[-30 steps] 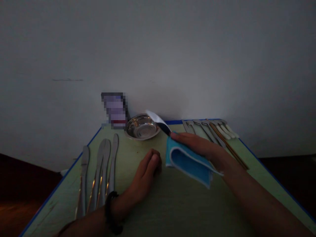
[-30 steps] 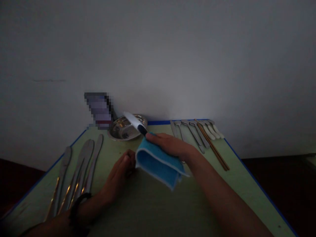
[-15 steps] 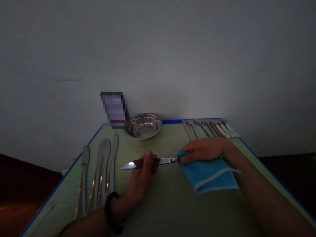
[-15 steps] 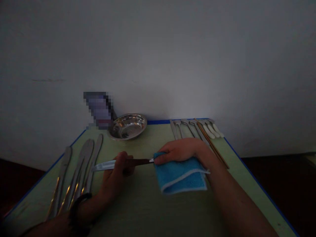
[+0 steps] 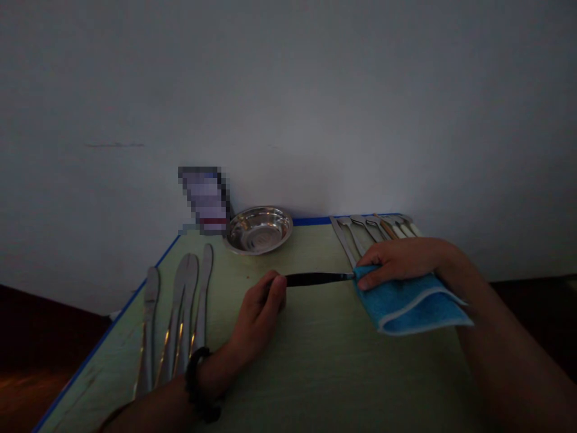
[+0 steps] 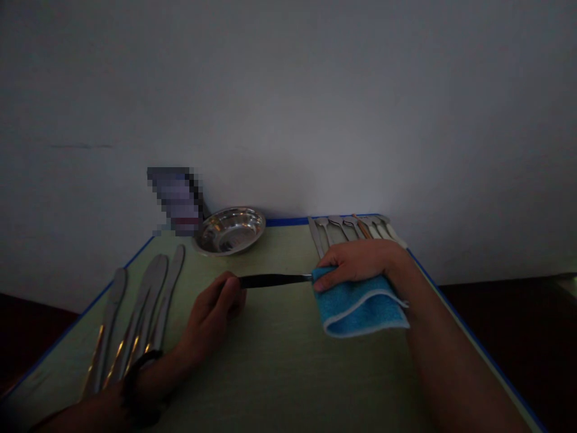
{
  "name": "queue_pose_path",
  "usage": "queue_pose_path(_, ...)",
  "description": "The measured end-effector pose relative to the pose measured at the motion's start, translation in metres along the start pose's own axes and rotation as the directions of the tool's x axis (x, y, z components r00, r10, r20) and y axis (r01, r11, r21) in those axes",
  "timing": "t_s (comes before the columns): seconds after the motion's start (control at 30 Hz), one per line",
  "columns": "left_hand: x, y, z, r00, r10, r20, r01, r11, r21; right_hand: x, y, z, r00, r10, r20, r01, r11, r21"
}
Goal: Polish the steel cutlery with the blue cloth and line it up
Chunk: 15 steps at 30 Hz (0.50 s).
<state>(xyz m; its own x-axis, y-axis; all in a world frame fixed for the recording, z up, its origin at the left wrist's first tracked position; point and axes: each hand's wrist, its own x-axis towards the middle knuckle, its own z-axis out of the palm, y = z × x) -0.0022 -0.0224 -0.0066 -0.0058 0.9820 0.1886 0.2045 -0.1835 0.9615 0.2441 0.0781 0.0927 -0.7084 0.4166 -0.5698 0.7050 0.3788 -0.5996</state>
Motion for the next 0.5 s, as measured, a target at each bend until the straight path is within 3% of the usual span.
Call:
queue_pose_path(0.13, 0.000, 0.004, -0.002, 0.999, 0.015, 0.047, -0.020, 0.993, 0.115, 0.003, -0.012, 0.007, 0.999, 0.008, -0.048, -0.013, 0.995, -0.096)
queue_pose_path(0.3, -0.006, 0.015, 0.003, 0.960, 0.023, 0.279, -0.091, 0.968, 0.234, 0.017, -0.034, 0.022, 0.995, -0.093, -0.023, 0.086, 0.971, -0.224)
queue_pose_path(0.5, -0.010, 0.018, 0.002, 0.970, -0.005, 0.244, -0.049, 0.976, 0.211, 0.028, -0.036, 0.025, 0.985, -0.175, -0.015, 0.170, 0.972, -0.165)
